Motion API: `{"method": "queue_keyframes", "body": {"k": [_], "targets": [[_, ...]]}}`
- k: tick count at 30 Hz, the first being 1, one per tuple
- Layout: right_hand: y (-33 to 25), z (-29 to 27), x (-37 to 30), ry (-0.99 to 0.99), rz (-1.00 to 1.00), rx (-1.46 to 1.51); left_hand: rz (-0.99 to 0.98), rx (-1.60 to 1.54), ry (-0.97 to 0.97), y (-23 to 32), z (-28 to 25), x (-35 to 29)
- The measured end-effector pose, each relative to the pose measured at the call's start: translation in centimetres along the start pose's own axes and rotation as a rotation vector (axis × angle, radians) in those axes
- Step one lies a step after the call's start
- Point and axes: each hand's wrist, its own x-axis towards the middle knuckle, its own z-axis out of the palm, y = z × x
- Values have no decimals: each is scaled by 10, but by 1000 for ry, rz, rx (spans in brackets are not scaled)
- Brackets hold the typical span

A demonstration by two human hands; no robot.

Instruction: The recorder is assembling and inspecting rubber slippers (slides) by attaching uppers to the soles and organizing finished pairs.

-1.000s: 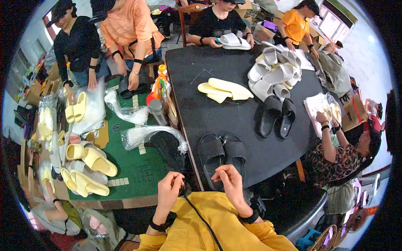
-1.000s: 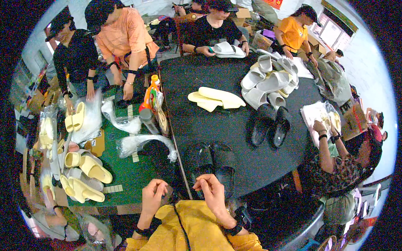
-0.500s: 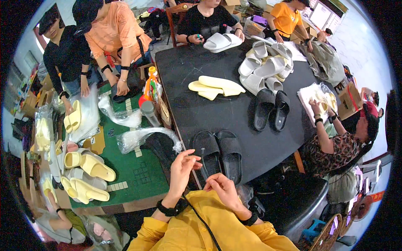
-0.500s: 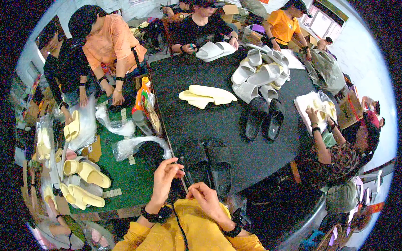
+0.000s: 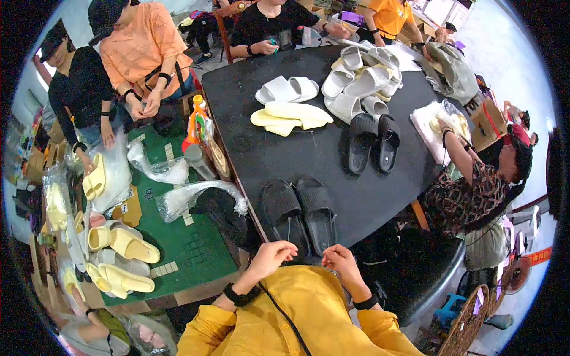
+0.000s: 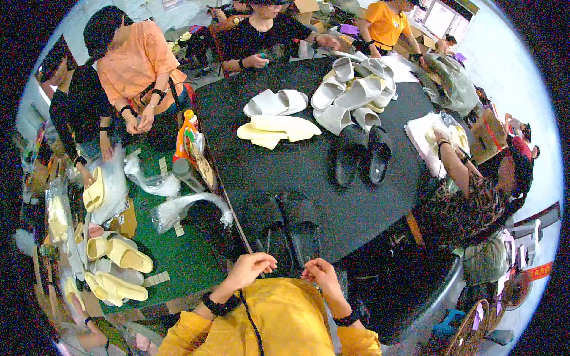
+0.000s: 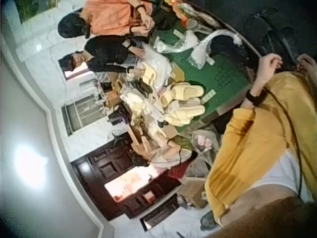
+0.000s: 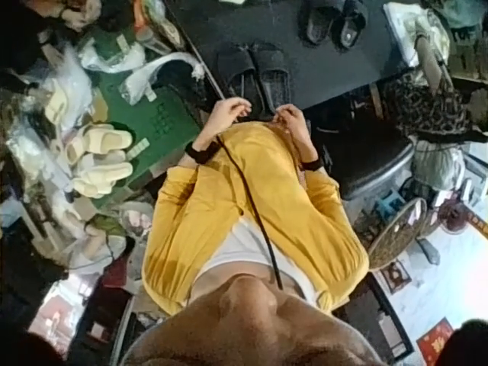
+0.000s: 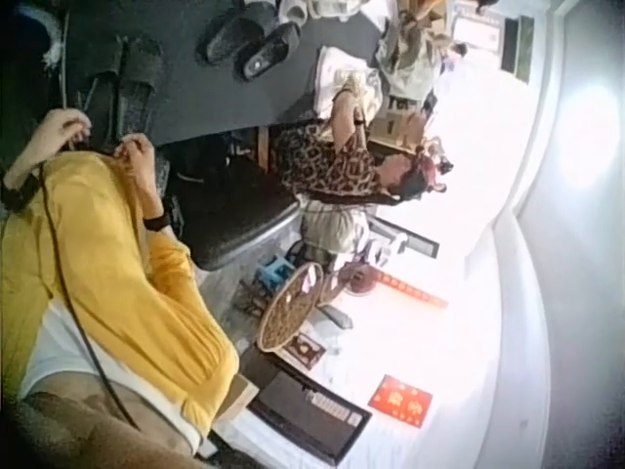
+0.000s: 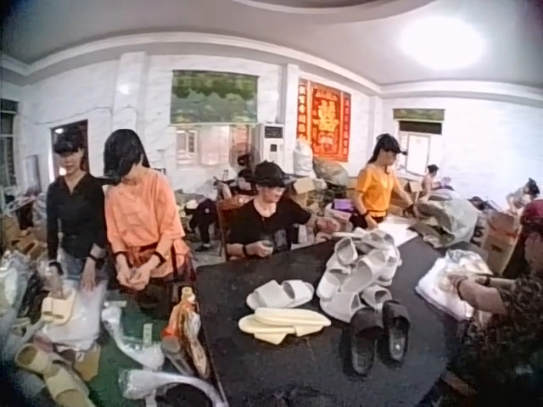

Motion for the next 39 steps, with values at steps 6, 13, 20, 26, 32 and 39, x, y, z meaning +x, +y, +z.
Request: {"method": "queue_keyframes", "body": {"k": [6, 13, 20, 26, 32, 39], "targets": [[10, -15, 21, -96, 10, -69, -54, 166, 31, -19, -1, 20], [20, 7, 90, 34, -161, -147, 298, 487, 348, -40, 15, 57], [25, 39, 141, 274, -323, -54, 143, 714, 321, -27, 23, 94], [21, 46, 155, 580, -414, -496, -120, 600, 41, -26, 10, 119], [25, 46, 154, 480, -343, -727, -32, 771, 131, -43, 12, 116], [29, 52, 137, 516, -751, -789, -49, 826, 148, -42, 19, 116]]}}
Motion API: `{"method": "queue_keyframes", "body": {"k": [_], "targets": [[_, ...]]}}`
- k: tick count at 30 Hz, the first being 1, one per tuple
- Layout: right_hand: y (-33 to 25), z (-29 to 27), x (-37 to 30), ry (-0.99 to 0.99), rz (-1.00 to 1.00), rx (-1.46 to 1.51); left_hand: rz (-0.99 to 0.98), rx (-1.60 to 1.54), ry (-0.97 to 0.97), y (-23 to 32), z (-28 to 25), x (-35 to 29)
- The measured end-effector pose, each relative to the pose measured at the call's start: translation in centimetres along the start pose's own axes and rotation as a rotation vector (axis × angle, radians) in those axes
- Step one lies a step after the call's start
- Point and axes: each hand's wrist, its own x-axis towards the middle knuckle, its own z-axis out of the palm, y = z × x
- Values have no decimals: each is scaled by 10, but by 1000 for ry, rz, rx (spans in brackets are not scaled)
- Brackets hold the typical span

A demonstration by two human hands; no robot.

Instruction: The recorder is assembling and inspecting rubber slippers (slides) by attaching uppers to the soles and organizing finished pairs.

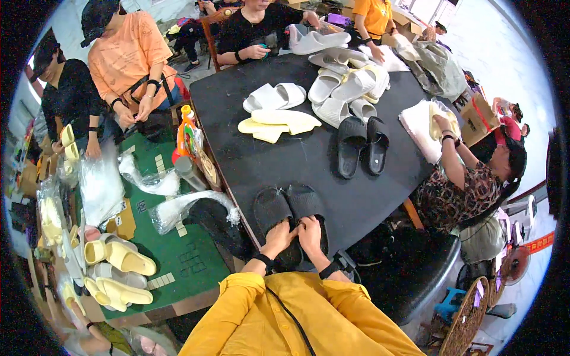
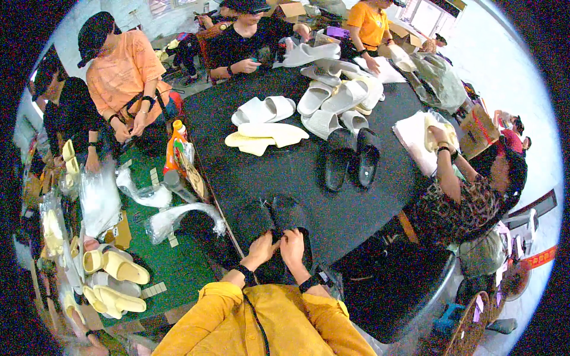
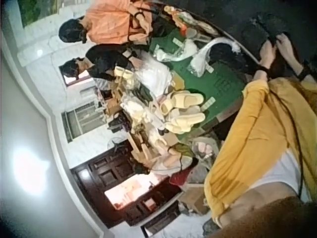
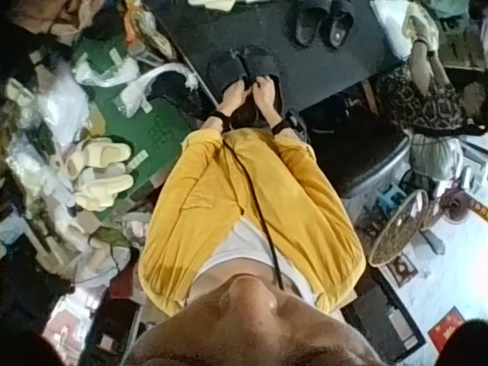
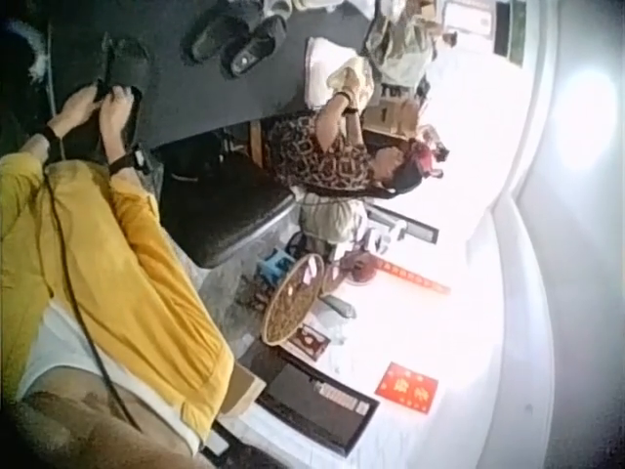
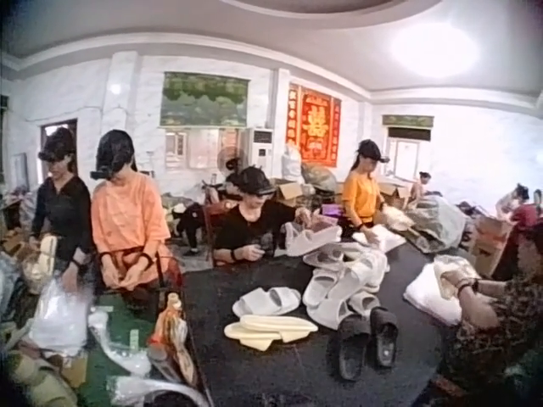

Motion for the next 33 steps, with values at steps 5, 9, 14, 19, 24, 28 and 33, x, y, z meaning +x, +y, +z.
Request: {"method": "queue_keyframes", "body": {"k": [5, 9, 14, 19, 24, 28, 33], "targets": [[-21, -9, -4, -101, -59, -47, 64, 90, 73, -4, 8, -5], [-32, -8, -23, -327, 75, 50, 253, 209, 61, -25, 2, -15], [-18, 8, -52, -360, 90, 78, 273, 234, -4, -32, -9, -24], [-34, -3, -42, -467, 141, 57, 290, 211, 56, -31, -15, -30], [-25, -3, -42, -417, 130, 173, 274, 196, 85, -26, -12, -28], [-26, -16, -39, -524, 162, 174, 281, 226, 203, -26, -1, -32], [-64, -80, -32, -556, 204, 289, 218, 208, 289, -20, 1, -33]]}}
